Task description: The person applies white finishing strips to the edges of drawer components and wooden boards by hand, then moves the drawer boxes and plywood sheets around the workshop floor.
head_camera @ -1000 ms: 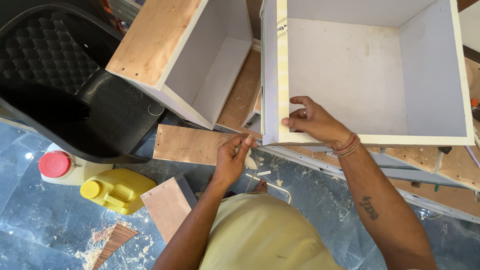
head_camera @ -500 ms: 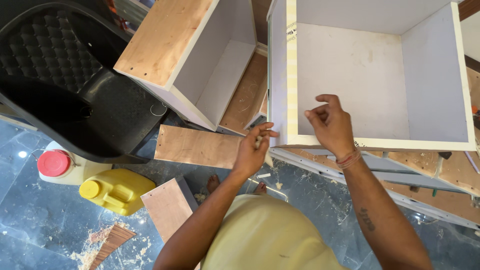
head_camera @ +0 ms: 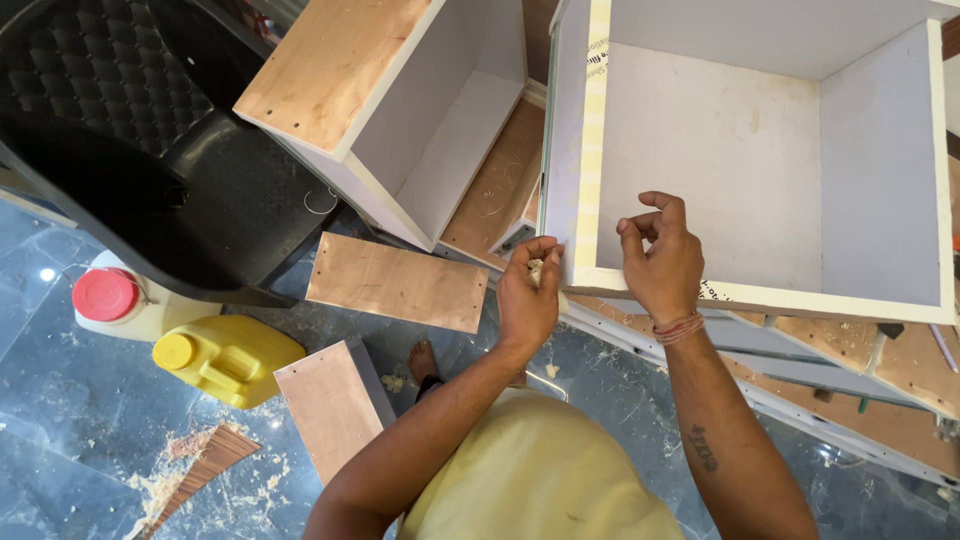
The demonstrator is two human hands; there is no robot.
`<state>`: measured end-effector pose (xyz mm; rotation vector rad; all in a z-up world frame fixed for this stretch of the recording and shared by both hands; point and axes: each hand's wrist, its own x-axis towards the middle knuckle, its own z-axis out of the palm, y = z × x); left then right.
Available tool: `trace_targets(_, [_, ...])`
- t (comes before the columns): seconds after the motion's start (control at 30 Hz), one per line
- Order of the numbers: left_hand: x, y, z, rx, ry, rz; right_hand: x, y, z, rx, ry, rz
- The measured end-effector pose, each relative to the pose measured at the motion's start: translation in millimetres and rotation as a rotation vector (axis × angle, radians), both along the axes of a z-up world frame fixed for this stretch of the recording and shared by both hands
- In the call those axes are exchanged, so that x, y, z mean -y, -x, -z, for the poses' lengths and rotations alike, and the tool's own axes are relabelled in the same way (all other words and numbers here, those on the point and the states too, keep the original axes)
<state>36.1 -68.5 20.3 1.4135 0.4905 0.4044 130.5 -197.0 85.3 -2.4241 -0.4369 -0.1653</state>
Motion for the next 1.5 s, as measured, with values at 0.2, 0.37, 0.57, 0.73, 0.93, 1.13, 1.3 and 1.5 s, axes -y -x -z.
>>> trace_targets(0.2, [2.0, -2.3, -12.2, -0.142, -0.023, -0.051, -1.6, 1.2, -3.2, -0.001, 0.018, -0.001])
trace_targets(0.37, [10.1, -0.7, -12.6, 0.023, -0.07, -0.113, 0.1, 0.6, -3.9, 0.017, 0.029, -0.032])
trace_targets(0.57, [12.6, -8.1, -15.3, -0.107, -0.175, -0.129, 1.8, 2.2, -3.5, 0.028, 0.052, -0.047])
trace_targets(0.73, [17.0, -10.4, -10.5, -0.064, -0.287, -0.169, 1.7, 1.6, -2.6, 0.061, 0.074, -0.073])
trace_targets(0.93, [21.1, -11.6, -9.2, -0.081, -0.312, -0.177, 3.8, 1.8, -1.9, 0.086, 0.076, -0.088])
trace_targets(1.13, [17.8, -11.2, -15.4, -0.125, -0.247, -0.162, 2.2, -0.2, -4.4, 0.065, 0.084, -0.083])
trace_targets(1.3, [16.9, -1.2, -17.8, -0.116, -0.256, -0.108, 3.5, 0.1, -5.1, 0.04, 0.073, -0.085])
trace_targets(1.5, [6.2, 3.6, -9.7, -0.086, -0.29, -0.052, 3.7, 0.7, -4.9, 0.023, 0.059, -0.065])
